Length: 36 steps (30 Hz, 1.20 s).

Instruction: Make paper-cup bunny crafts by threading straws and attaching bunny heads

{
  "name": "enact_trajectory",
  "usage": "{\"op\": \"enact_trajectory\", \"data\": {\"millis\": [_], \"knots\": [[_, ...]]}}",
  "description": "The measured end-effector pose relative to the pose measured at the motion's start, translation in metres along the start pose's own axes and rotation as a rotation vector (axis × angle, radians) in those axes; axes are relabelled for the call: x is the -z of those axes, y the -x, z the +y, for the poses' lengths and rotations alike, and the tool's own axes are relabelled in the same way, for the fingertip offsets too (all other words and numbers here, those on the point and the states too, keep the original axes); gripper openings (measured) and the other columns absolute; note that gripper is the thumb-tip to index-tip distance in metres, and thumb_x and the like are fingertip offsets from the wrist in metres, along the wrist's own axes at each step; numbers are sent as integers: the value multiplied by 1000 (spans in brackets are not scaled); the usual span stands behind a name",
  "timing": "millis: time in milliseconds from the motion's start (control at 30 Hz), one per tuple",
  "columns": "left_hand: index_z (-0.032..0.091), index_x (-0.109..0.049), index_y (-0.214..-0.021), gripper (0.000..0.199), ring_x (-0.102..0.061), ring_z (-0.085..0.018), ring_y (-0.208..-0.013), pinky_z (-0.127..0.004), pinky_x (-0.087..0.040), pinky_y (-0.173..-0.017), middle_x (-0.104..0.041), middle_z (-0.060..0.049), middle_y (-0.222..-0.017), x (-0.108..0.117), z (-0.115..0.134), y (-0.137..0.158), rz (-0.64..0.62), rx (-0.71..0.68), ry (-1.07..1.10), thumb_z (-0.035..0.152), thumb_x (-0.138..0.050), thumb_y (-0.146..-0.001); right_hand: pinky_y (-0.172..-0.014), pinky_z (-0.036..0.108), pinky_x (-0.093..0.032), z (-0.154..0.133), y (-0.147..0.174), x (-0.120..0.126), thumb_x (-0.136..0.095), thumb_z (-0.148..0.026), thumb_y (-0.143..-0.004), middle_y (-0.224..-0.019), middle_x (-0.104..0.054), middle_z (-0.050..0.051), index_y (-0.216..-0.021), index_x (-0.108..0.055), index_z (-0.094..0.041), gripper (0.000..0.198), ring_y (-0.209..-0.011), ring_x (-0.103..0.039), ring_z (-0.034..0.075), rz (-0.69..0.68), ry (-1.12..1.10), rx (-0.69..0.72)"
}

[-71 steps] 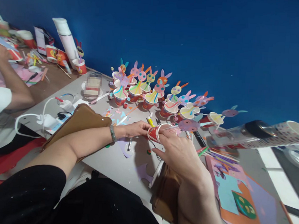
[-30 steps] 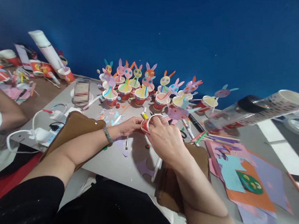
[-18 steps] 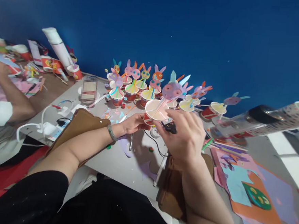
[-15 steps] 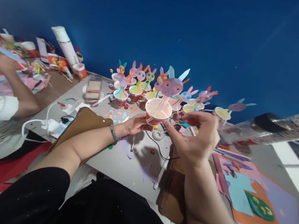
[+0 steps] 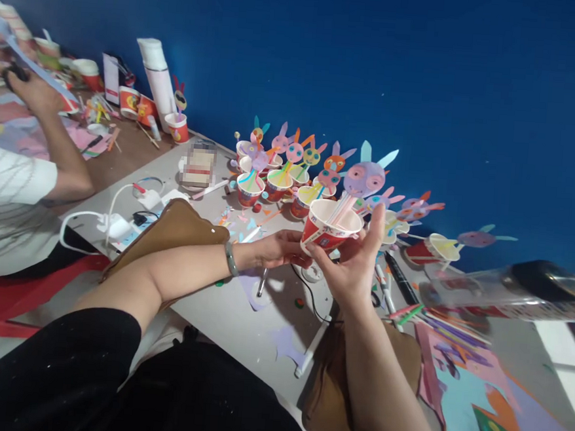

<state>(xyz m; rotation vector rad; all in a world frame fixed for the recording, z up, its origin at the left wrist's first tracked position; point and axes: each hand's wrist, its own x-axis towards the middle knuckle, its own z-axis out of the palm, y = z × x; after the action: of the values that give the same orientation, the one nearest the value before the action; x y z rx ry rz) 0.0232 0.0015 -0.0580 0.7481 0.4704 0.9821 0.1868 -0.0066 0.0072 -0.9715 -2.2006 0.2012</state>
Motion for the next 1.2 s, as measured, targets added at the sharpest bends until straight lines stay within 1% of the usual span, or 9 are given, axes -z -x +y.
{"op": "enact_trajectory", "data": {"millis": [33, 133, 267, 400, 633, 900, 1000, 1100, 1200], "knots": [[14, -78, -92, 58, -65, -11, -70, -30, -52, -76, -71, -3, -80, 0, 1, 0, -2, -3, -13, 50, -101, -53, -96, 49, -58, -1, 0, 0, -56, -37, -98, -159, -37, 29, -164, 21, -21, 103, -138, -59, 32, 53, -30, -5], [14, -79, -97, 64, -65, -11, -73, -27, -51, -75, -73, -5, -85, 0, 3, -1, -3, -27, -68, 55, -100, -53, -101, 52, -55, -1, 0, 7, -68, -44, -90, -147, -53, 22, -158, -30, -23, 80, -134, -61, 34, 181, -72, -27], [16, -79, -100, 64, -63, -10, -72, -26, -51, -73, -73, -4, -87, 2, 5, -3, -2, -47, -169, 57, -98, -55, -99, 54, -54, -3, -5, 24, -73, -45, -87, -120, -69, 13, -114, -63, -26, 34, -118, -67, 33, 59, -10, -27], [12, -79, -93, 66, -62, -10, -69, -25, -49, -71, -71, -3, -81, 3, 6, -5, 5, -46, -214, 58, -99, -51, -84, 42, -58, -3, -8, 40, -75, -47, -88, -105, -72, 11, -93, -67, -24, 25, -100, -71, 28, -23, -33, 4], [11, -78, -79, 61, -62, -11, -68, -26, -49, -71, -73, -4, -75, 9, 2, -8, -39, -66, -353, 56, -100, -46, -80, 39, -58, 1, -3, 51, -76, -46, -89, -104, -74, 12, -109, -77, -19, 33, -92, -73, 27, -165, 13, 4], [10, -77, -88, 56, -67, -14, -76, -28, -53, -77, -76, -7, -84, 12, 11, -7, -20, 10, -350, 42, -101, -48, -73, 36, -58, 0, -2, 52, -75, -44, -90, -99, -73, 12, -110, -78, -18, 33, -85, -72, 25, -137, 63, 39], [12, -74, -96, 48, -66, -11, -76, -27, -53, -78, -74, -5, -88, 10, 23, -5, 131, -74, -384, 39, -94, -62, -69, 34, -57, 7, -1, 48, -76, -46, -89, -100, -73, 11, -109, -78, -19, 33, -82, -73, 24, -94, 123, 72], [14, -69, -99, 45, -66, -12, -82, -27, -54, -80, -71, -4, -92, 4, 35, -2, 253, -211, -416, 55, -76, -83, -70, 34, -56, 12, 0, 42, -77, -43, -88, -100, -73, 11, -107, -78, -20, 30, -86, -73, 26, -84, 216, 102], [15, -68, -103, 53, -64, -12, -83, -25, -52, -76, -69, -4, -93, -3, 44, 2, 229, -292, -476, 61, -80, -77, -68, 32, -53, 12, 0, 35, -76, -38, -87, -99, -73, 10, -107, -78, -21, 26, -84, -71, 25, -157, 309, 85]]}}
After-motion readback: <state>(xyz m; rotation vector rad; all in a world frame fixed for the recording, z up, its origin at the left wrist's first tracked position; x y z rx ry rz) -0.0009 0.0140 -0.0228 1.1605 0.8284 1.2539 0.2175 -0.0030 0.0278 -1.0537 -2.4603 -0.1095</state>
